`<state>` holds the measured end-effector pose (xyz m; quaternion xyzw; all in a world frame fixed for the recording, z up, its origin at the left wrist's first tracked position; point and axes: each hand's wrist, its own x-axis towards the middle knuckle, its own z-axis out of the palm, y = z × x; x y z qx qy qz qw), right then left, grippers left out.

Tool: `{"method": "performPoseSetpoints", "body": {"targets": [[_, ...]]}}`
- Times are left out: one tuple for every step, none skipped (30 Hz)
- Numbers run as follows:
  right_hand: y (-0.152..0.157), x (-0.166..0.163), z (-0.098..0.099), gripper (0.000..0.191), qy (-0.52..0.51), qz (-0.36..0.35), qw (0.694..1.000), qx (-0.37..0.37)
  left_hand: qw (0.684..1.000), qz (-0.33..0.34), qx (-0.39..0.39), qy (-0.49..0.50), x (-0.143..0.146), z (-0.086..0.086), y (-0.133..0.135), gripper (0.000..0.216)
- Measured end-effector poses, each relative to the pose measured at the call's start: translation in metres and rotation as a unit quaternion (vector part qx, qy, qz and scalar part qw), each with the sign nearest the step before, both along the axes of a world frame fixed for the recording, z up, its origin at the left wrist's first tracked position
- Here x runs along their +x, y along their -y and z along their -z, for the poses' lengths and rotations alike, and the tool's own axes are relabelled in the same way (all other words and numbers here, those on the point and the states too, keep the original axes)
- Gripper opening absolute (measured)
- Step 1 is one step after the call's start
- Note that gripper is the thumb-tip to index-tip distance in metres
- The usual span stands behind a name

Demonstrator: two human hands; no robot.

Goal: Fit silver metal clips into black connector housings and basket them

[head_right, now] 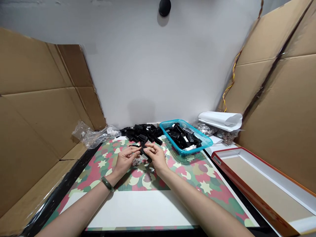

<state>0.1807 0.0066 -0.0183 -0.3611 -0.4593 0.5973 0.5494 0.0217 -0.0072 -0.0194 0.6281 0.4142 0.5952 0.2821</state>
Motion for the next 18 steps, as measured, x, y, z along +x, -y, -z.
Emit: {"method": "performPoseSetpoints", "body": {"targets": [[0.000, -0.001, 0.001, 0.048, -0.015, -0.003, 1.000, -0.026, 1.000, -0.008, 0.023, -0.013, 0.001, 0.001, 0.000, 0.020], [0.001, -0.002, 0.002, 0.049, -0.028, -0.006, 0.999, -0.043, 0.999, -0.014, 0.038, -0.023, 0.001, 0.001, 0.001, 0.019], [0.002, -0.003, 0.002, 0.048, -0.037, -0.007, 0.998, -0.048, 0.998, -0.020, 0.045, -0.029, 0.002, 0.002, 0.001, 0.019], [0.003, -0.004, 0.002, 0.048, -0.040, -0.009, 0.998, -0.041, 0.998, -0.024, 0.044, -0.029, 0.002, 0.002, 0.000, 0.019], [0.004, -0.004, 0.001, 0.048, -0.037, -0.011, 0.999, -0.026, 0.999, -0.027, 0.038, -0.025, 0.002, 0.002, 0.000, 0.019], [0.005, -0.004, -0.001, 0.048, -0.029, -0.013, 0.999, -0.009, 0.999, -0.029, 0.031, -0.018, 0.002, 0.003, 0.000, 0.018], [0.006, -0.004, -0.002, 0.049, -0.019, -0.018, 1.000, 0.004, 0.999, -0.030, 0.024, -0.012, 0.001, 0.002, 0.000, 0.018], [0.007, -0.004, -0.004, 0.049, -0.009, -0.024, 1.000, 0.007, 0.999, -0.032, 0.018, -0.007, 0.001, 0.002, 0.000, 0.018], [0.008, -0.003, -0.006, 0.048, -0.001, -0.030, 1.000, 0.001, 0.999, -0.033, 0.016, -0.005, 0.000, 0.001, 0.000, 0.018], [0.009, -0.003, -0.007, 0.047, 0.003, -0.035, 0.999, -0.010, 0.999, -0.034, 0.016, -0.007, 0.000, 0.000, 0.000, 0.018], [0.009, -0.003, -0.008, 0.047, 0.003, -0.041, 0.999, -0.023, 0.999, -0.035, 0.019, -0.011, -0.001, -0.001, 0.001, 0.019], [0.008, -0.002, -0.008, 0.046, 0.000, -0.047, 0.998, -0.035, 0.999, -0.036, 0.023, -0.017, -0.002, -0.003, 0.002, 0.020], [0.008, -0.002, -0.008, 0.046, -0.005, -0.053, 0.998, -0.045, 0.999, -0.037, 0.027, -0.023, -0.003, -0.004, 0.002, 0.021], [0.007, -0.002, -0.008, 0.046, -0.012, -0.059, 0.997, -0.053, 0.998, -0.038, 0.030, -0.029, -0.003, -0.005, 0.003, 0.022], [0.006, -0.002, -0.006, 0.047, -0.018, -0.066, 0.996, -0.060, 0.998, -0.039, 0.032, -0.032, -0.004, -0.006, 0.003, 0.023], [0.005, -0.002, -0.005, 0.047, -0.024, -0.073, 0.995, -0.064, 0.998, -0.041, 0.029, -0.032, -0.004, -0.007, 0.003, 0.025], [0.004, -0.001, -0.003, 0.047, -0.028, -0.077, 0.994, -0.067, 0.999, -0.042, 0.021, -0.027, -0.004, -0.007, 0.004, 0.026], [0.003, -0.001, -0.001, 0.047, -0.029, -0.080, 0.994, -0.070, 0.999, -0.041, 0.006, -0.017, -0.004, -0.007, 0.004, 0.027]]}}
